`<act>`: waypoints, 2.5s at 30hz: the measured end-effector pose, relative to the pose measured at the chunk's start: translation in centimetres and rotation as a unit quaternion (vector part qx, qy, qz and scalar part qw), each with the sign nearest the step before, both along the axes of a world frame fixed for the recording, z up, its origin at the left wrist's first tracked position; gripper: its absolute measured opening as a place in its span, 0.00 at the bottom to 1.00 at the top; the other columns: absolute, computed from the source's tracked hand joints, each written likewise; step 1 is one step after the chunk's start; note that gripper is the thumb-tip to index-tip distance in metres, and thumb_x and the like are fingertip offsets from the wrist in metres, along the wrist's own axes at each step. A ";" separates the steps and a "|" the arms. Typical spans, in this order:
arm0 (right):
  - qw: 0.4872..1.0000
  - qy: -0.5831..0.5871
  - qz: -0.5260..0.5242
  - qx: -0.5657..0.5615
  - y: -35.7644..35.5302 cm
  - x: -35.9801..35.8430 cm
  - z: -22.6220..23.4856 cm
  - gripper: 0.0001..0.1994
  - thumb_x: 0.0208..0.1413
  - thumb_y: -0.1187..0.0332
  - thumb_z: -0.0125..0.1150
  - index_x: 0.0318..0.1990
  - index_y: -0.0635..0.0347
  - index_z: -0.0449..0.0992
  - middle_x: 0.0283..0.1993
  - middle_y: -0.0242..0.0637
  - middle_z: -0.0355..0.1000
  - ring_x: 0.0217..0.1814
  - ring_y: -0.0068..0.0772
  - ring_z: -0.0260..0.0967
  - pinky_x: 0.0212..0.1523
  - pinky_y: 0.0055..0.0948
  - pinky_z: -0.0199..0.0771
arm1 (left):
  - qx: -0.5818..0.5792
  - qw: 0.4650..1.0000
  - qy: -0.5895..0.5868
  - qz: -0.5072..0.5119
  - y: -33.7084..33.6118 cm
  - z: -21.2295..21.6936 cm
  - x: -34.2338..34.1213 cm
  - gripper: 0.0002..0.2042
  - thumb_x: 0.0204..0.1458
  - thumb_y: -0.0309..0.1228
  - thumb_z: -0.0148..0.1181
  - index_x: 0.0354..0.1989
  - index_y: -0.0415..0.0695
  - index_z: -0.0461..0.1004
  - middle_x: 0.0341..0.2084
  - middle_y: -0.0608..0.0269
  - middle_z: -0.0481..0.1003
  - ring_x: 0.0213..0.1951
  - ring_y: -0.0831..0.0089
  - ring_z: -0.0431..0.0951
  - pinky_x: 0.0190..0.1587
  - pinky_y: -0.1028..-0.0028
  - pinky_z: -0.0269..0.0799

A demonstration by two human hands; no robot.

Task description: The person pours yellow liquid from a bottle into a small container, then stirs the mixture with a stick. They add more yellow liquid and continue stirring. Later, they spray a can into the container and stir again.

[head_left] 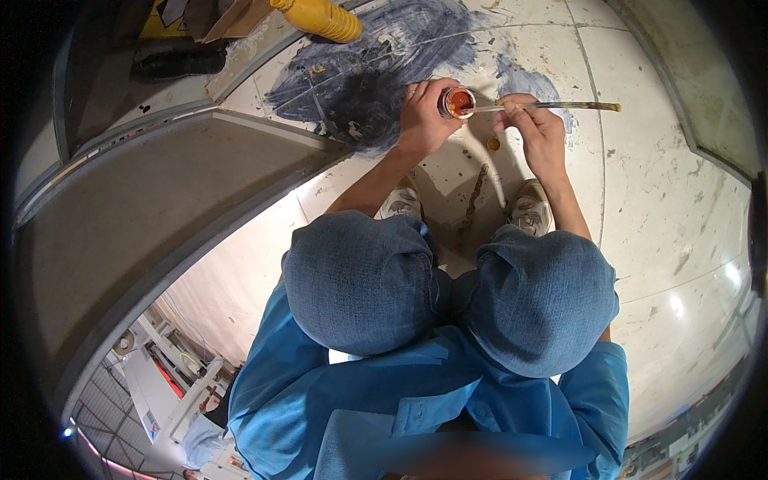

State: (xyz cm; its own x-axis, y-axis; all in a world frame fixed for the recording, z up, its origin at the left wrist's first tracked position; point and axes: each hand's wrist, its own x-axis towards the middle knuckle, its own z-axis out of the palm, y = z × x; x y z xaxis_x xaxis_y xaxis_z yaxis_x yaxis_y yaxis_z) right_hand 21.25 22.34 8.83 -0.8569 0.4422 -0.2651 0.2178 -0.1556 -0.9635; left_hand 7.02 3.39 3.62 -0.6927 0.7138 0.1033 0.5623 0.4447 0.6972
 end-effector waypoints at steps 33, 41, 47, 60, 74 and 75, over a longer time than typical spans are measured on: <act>0.991 0.012 -0.014 0.132 2.1 -0.8 0.1 0.13 0.73 0.71 0.56 0.45 0.73 0.83 0.48 0.38 0.83 0.39 0.30 0.83 0.44 0.29 0.79 | 0.030 0.999 -0.041 -0.007 3.3 -2.5 0.4 0.32 0.38 0.30 0.84 0.56 0.47 0.77 0.49 0.58 0.81 0.54 0.53 0.78 0.60 0.58 0.69; 0.994 -0.047 -0.016 0.097 3.6 -1.7 -1.6 0.14 0.74 0.69 0.56 0.47 0.74 0.83 0.47 0.40 0.83 0.40 0.28 0.84 0.44 0.27 0.80 | 0.021 0.998 -0.066 -0.002 5.6 -4.0 -0.7 0.33 0.37 0.32 0.84 0.56 0.49 0.78 0.50 0.59 0.81 0.56 0.54 0.76 0.62 0.58 0.68; 0.994 -0.065 -0.071 -0.043 4.3 -2.8 -3.5 0.15 0.73 0.68 0.60 0.54 0.74 0.82 0.49 0.41 0.83 0.43 0.27 0.83 0.47 0.26 0.82 | -0.001 0.998 -0.067 0.018 4.9 -5.2 -1.3 0.36 0.39 0.32 0.85 0.60 0.48 0.75 0.56 0.55 0.76 0.60 0.52 0.73 0.64 0.56 0.68; 0.990 -0.007 -0.020 -0.138 4.7 -1.3 -5.7 0.22 0.67 0.71 0.66 0.67 0.64 0.74 0.39 0.32 0.78 0.37 0.22 0.76 0.42 0.27 0.82 | -0.058 0.975 -0.001 -0.216 1.5 -3.8 7.9 0.20 0.50 0.35 0.72 0.53 0.51 0.77 0.48 0.61 0.74 0.52 0.52 0.78 0.57 0.54 0.76; 0.960 0.040 0.189 0.204 -1.3 -2.7 0.6 0.26 0.60 0.69 0.72 0.66 0.57 0.75 0.52 0.47 0.79 0.44 0.43 0.80 0.46 0.37 0.81 | 0.201 0.752 -0.618 0.116 -0.4 3.2 -0.4 0.32 0.56 0.23 0.71 0.67 0.34 0.61 0.57 0.48 0.76 0.60 0.64 0.75 0.65 0.64 0.70; 0.950 0.087 0.192 0.232 -1.5 -4.1 1.2 0.25 0.61 0.69 0.71 0.66 0.57 0.75 0.51 0.47 0.79 0.44 0.46 0.80 0.46 0.38 0.81 | 0.233 0.730 -0.633 0.110 -0.7 4.2 -1.0 0.32 0.56 0.24 0.70 0.68 0.34 0.61 0.57 0.48 0.75 0.61 0.63 0.75 0.65 0.63 0.69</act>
State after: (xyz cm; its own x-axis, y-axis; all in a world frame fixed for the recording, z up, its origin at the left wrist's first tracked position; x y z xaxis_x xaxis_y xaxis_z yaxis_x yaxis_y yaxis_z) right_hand 17.20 20.89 10.05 -0.9916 0.1219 0.0422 0.0035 0.3524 -0.9359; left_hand 5.99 2.70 7.78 -0.5363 0.6625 -0.5230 -0.7132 -0.0244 0.7005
